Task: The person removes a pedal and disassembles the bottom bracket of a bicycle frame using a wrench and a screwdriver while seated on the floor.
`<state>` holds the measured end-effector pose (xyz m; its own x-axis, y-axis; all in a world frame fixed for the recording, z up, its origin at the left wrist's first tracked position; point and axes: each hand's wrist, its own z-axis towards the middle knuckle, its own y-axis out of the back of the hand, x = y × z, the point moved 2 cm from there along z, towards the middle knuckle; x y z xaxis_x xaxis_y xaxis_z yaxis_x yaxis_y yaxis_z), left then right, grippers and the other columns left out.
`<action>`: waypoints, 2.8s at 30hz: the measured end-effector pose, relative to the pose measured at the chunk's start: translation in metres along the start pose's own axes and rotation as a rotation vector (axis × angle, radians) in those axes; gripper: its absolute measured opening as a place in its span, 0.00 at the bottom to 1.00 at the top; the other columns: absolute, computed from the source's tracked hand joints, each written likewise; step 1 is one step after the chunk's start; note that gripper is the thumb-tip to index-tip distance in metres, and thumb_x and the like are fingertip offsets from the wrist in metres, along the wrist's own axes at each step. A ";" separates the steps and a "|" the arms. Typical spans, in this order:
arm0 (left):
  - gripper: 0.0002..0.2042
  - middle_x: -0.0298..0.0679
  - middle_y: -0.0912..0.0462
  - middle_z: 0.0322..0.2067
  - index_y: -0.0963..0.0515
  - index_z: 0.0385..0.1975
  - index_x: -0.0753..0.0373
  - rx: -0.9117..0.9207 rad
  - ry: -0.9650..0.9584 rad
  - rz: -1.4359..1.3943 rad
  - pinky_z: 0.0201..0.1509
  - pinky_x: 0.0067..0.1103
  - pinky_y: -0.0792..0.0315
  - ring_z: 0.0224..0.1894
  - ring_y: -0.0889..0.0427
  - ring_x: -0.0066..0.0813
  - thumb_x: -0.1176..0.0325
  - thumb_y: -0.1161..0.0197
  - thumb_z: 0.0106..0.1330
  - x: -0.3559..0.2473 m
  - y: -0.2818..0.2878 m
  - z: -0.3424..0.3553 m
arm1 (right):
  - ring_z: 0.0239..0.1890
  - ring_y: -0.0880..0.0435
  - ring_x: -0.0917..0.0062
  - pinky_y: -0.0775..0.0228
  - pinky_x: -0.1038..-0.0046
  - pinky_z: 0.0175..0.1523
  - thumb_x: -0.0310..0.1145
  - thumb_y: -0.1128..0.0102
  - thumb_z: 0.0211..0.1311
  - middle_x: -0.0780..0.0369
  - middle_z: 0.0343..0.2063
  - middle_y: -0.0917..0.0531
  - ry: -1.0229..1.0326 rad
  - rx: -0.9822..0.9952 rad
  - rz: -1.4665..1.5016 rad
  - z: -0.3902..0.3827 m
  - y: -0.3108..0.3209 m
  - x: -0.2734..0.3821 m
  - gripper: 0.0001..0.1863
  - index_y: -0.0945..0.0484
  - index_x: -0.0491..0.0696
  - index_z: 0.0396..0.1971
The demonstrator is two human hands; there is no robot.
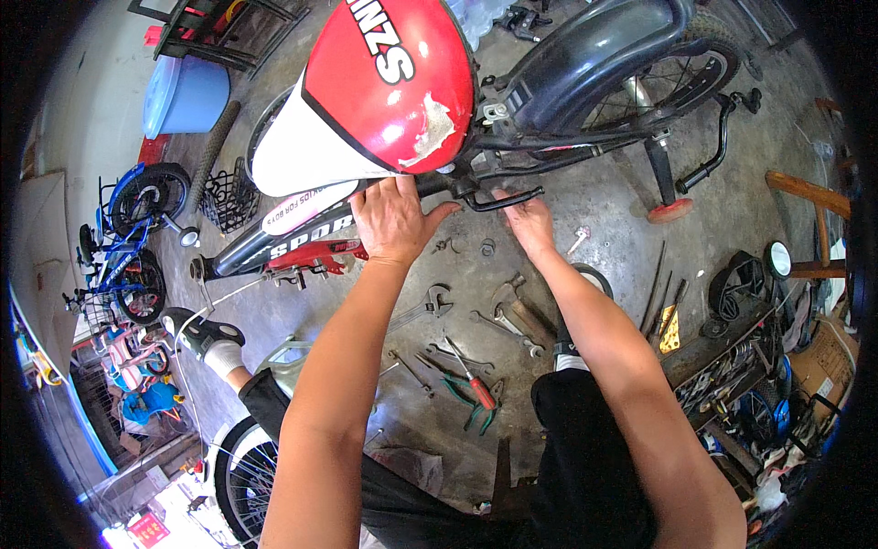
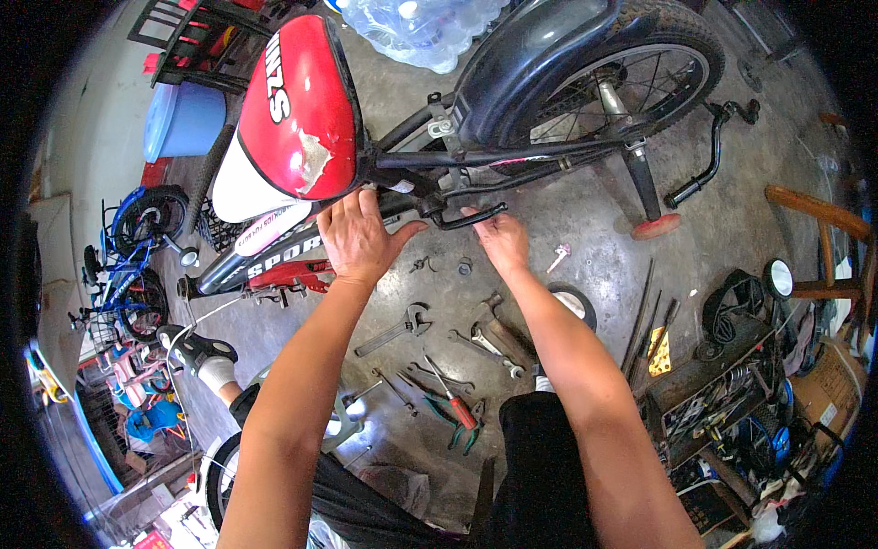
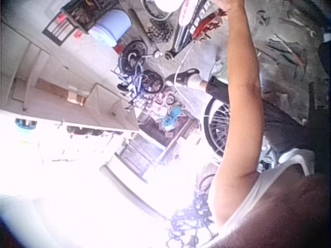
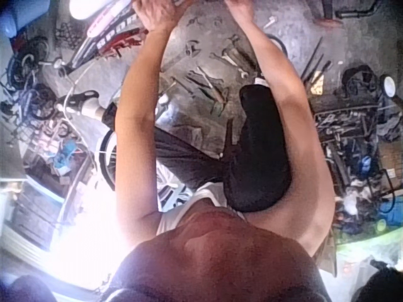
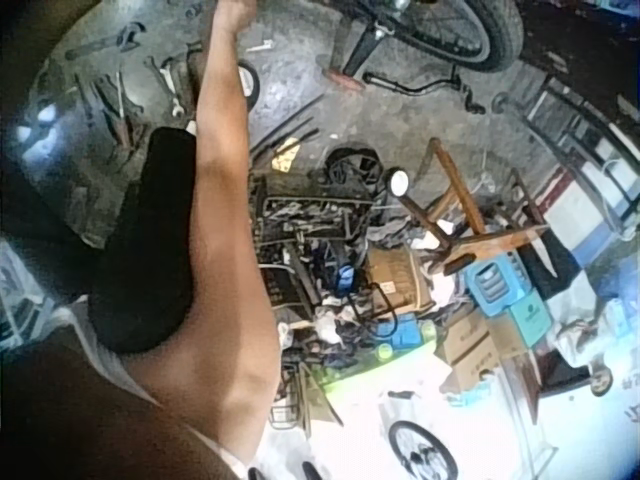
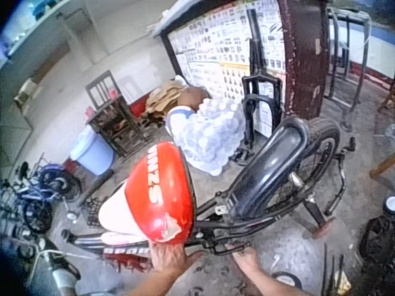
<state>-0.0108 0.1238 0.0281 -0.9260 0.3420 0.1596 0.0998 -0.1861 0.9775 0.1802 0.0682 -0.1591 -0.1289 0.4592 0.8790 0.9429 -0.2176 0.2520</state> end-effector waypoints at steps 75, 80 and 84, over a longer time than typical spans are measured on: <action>0.41 0.44 0.21 0.48 0.25 0.49 0.62 -0.030 -0.007 0.009 0.56 0.39 0.34 0.54 0.22 0.44 0.29 0.30 0.49 0.000 -0.001 0.001 | 0.24 0.17 0.76 0.25 0.70 0.33 0.61 0.30 0.59 0.64 0.18 0.19 -0.058 0.160 0.173 -0.007 -0.005 0.027 0.32 0.20 0.42 0.21; 0.42 0.44 0.21 0.48 0.25 0.50 0.62 0.008 0.006 -0.005 0.56 0.39 0.34 0.53 0.22 0.44 0.29 0.30 0.49 -0.002 -0.001 0.002 | 0.23 0.17 0.75 0.26 0.69 0.33 0.62 0.33 0.61 0.62 0.21 0.15 0.019 0.193 0.052 0.005 -0.010 0.031 0.31 0.15 0.44 0.26; 0.42 0.44 0.21 0.49 0.26 0.50 0.62 0.000 -0.002 -0.005 0.55 0.39 0.34 0.53 0.22 0.44 0.29 0.29 0.49 -0.001 0.000 0.002 | 0.22 0.18 0.76 0.27 0.70 0.33 0.61 0.33 0.62 0.62 0.21 0.15 0.025 0.154 -0.012 0.006 -0.006 0.016 0.30 0.14 0.44 0.27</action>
<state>-0.0088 0.1254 0.0281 -0.9258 0.3448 0.1548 0.0949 -0.1845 0.9782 0.1742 0.0819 -0.1491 -0.1462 0.4385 0.8867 0.9770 -0.0768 0.1991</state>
